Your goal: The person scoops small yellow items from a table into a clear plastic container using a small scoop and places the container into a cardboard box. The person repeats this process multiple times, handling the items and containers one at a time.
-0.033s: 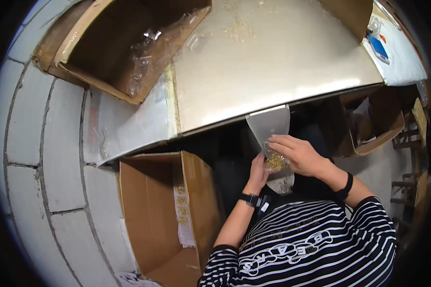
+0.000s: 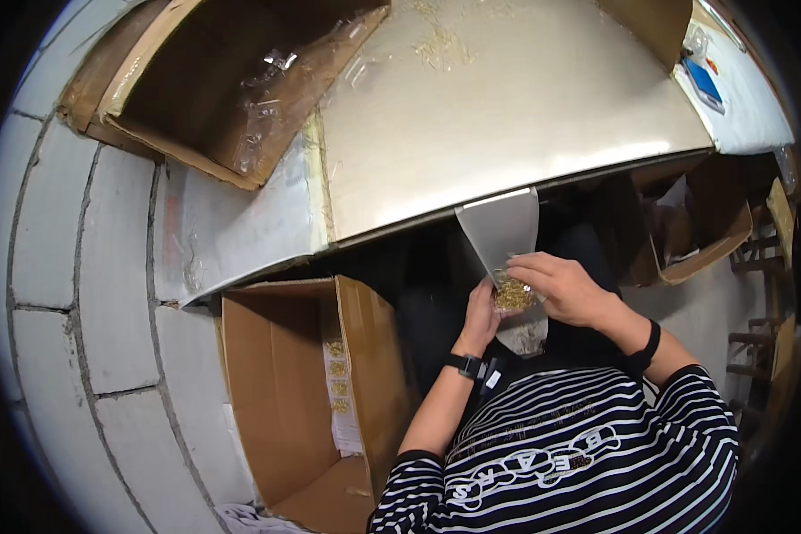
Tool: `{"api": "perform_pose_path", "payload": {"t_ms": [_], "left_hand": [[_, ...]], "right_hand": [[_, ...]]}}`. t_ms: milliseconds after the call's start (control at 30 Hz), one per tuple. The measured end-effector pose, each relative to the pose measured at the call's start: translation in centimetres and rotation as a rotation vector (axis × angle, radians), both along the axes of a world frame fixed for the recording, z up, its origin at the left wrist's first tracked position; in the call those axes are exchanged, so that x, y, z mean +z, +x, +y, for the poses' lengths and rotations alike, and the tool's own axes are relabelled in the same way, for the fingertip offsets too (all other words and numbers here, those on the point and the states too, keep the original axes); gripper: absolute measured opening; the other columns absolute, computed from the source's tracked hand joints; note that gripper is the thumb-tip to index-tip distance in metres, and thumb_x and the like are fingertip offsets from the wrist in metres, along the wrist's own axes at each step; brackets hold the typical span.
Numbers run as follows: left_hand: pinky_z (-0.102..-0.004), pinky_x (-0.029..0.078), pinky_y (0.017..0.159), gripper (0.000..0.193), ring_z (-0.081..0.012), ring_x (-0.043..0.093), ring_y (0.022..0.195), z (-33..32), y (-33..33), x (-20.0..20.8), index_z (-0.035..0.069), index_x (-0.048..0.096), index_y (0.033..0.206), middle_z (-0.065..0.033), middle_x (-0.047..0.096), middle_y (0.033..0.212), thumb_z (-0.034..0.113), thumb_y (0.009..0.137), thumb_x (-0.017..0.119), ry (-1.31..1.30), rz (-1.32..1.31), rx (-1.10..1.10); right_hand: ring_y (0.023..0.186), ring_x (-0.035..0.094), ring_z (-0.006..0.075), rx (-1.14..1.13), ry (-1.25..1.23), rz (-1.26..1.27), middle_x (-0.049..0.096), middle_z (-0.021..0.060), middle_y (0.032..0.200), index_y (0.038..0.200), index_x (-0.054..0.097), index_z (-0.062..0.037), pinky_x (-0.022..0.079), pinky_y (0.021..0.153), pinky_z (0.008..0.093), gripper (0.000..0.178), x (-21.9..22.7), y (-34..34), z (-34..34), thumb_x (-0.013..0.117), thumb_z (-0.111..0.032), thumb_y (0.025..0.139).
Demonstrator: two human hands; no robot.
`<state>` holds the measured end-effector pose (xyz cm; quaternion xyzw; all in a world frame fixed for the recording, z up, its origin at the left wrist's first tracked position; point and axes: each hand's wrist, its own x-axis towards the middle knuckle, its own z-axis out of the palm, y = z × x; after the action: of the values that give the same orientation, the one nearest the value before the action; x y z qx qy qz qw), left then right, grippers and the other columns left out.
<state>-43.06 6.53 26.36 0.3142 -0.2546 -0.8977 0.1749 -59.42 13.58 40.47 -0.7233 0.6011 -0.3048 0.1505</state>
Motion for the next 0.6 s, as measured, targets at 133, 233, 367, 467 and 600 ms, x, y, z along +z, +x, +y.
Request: {"api": "perform_pose_path", "payload": {"t_ms": [133, 233, 367, 467, 600], "left_hand": [[-0.0371, 0.059, 0.067, 0.036, -0.0235, 0.067, 0.088, 0.8, 0.7, -1.1, 0.000, 0.050, 0.118, -0.0129, 0.063, 0.106, 0.028, 0.101, 0.036, 0.106, -0.017, -0.072], [-0.0347, 0.060, 0.062, 0.032, -0.0216, 0.068, 0.083, 1.4, 1.9, -0.1, 0.001, 0.053, 0.114, -0.0120, 0.065, 0.101, 0.027, 0.099, 0.042, 0.135, 0.004, -0.116], [-0.0314, 0.061, 0.058, 0.026, -0.0191, 0.068, 0.082, 1.7, 3.3, 2.1, 0.003, 0.054, 0.112, -0.0099, 0.064, 0.098, 0.024, 0.097, 0.048, 0.029, 0.031, -0.120], [-0.0305, 0.061, 0.056, 0.027, -0.0178, 0.067, 0.081, 2.0, 2.8, 5.8, 0.002, 0.054, 0.112, -0.0088, 0.063, 0.097, 0.023, 0.098, 0.048, -0.096, -0.044, -0.098], [-0.0304, 0.061, 0.057, 0.028, -0.0175, 0.067, 0.081, 2.2, 1.7, 8.3, 0.001, 0.053, 0.114, -0.0090, 0.062, 0.098, 0.023, 0.097, 0.049, -0.182, -0.094, -0.085]], "right_hand": [[0.095, 0.062, 0.0352, -0.084, 0.069, -0.150, 0.063, 0.0177, 0.100, 0.107, 0.060, 0.0017, 0.052, 0.080, 0.0400, 0.044, -1.1, -1.7, 2.6, 0.052, 0.013, 0.065], [0.094, 0.062, 0.0340, -0.132, 0.110, -0.218, 0.064, 0.0177, 0.098, 0.105, 0.061, 0.0025, 0.051, 0.081, 0.0392, 0.035, -1.4, -2.0, 3.6, 0.054, 0.010, 0.071], [0.094, 0.062, 0.0352, -0.174, 0.209, -0.271, 0.064, 0.0195, 0.100, 0.110, 0.059, 0.0033, 0.050, 0.083, 0.0389, 0.029, -2.1, -1.6, 4.0, 0.056, 0.001, 0.081], [0.101, 0.063, 0.0305, -0.182, 0.348, -0.429, 0.064, 0.0201, 0.108, 0.121, 0.053, 0.0043, 0.049, 0.087, 0.0349, 0.034, -2.4, -0.7, 3.5, 0.056, -0.011, 0.091], [0.106, 0.062, 0.0284, -0.105, 0.435, -0.729, 0.063, 0.0190, 0.114, 0.125, 0.052, 0.0023, 0.048, 0.092, 0.0339, 0.036, -1.7, 0.9, 2.4, 0.054, -0.010, 0.091]]}}
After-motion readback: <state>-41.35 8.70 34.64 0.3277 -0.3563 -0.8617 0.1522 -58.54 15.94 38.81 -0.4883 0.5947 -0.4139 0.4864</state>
